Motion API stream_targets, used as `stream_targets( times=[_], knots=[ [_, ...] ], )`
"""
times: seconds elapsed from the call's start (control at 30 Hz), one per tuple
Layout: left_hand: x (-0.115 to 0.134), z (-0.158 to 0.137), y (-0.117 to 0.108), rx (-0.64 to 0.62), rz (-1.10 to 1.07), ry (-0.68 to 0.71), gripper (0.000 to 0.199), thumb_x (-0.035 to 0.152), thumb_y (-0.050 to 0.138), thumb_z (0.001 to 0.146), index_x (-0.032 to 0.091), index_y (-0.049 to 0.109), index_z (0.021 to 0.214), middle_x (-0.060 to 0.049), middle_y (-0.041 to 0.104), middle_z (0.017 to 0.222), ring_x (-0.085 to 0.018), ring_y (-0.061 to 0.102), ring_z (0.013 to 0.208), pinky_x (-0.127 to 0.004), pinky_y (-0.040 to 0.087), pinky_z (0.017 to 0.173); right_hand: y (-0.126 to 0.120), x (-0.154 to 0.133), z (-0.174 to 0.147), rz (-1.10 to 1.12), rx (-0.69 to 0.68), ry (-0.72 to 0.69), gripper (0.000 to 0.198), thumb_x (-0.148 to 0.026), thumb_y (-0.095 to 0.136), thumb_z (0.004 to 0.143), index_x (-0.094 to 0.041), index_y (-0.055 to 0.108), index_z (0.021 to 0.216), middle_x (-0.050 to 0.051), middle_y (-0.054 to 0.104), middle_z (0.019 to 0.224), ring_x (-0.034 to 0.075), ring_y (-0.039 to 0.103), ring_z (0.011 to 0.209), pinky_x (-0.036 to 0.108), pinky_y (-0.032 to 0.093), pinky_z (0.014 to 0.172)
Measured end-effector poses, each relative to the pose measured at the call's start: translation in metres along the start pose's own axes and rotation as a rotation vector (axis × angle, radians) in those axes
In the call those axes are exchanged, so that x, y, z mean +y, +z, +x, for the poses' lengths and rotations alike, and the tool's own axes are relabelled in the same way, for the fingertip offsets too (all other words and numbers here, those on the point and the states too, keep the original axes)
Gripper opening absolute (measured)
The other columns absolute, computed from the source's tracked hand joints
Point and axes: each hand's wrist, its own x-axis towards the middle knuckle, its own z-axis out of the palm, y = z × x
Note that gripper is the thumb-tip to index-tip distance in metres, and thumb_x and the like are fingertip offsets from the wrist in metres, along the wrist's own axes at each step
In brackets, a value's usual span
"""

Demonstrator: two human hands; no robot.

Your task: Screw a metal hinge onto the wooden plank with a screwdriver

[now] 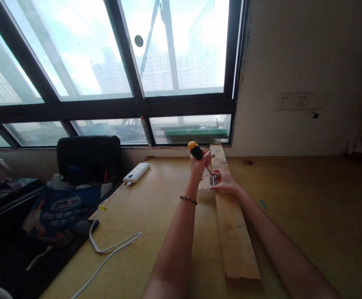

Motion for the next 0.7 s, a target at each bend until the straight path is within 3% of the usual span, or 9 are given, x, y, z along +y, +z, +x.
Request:
stream_targets(
  times=[0.17, 0.33, 0.47, 0.7],
  knots=[
    [-0.005, 0.005, -0.002, -0.034, 0.079, -0.013, 0.018, 0.026, 0.060, 0.066, 0.018, 0.044, 0.070, 0.008, 0.042, 0.044, -0.006, 0.038, 0.035, -0.020, 0.028, 0.038, -0.001, -0.002, 0.000, -0.024, 0.001, -0.002, 0.066, -0.043, 0.079, 0.044, -0.019, 0.053, 0.099, 0.008, 0.060, 0.104, 0.024, 0.057, 0.096, 0.036, 0.042, 0.083],
    [-0.012, 0.012, -0.013, 0.018, 0.397, 0.026, 0.024, 0.032, 0.061, 0.065, 0.017, 0.043, 0.058, 0.005, 0.042, 0.050, -0.007, 0.042, 0.046, -0.021, 0.034, 0.046, -0.001, -0.002, 0.000, -0.050, 0.008, -0.001, 0.068, -0.043, 0.079, 0.044, -0.018, 0.053, 0.101, 0.009, 0.061, 0.103, 0.025, 0.056, 0.098, 0.037, 0.041, 0.084],
    [-0.004, 0.013, -0.019, -0.005, 0.621, 0.074, 0.034, 0.041, 0.063, 0.063, 0.017, 0.042, 0.054, 0.004, 0.041, 0.050, -0.008, 0.039, 0.048, -0.022, 0.031, 0.047, -0.001, -0.002, 0.000, -0.010, 0.000, -0.002, 0.066, -0.041, 0.080, 0.044, -0.019, 0.053, 0.100, 0.008, 0.061, 0.103, 0.024, 0.057, 0.097, 0.037, 0.042, 0.084],
    [0.014, 0.010, -0.015, 0.010, 0.717, 0.168, 0.040, 0.040, 0.074, 0.050, 0.019, 0.045, 0.069, 0.003, 0.052, 0.057, -0.011, 0.047, 0.053, -0.024, 0.034, 0.052, 0.000, 0.000, 0.000, 0.047, 0.001, -0.003, 0.067, -0.040, 0.080, 0.042, -0.020, 0.053, 0.099, 0.008, 0.060, 0.105, 0.024, 0.057, 0.099, 0.037, 0.042, 0.086]
  ],
)
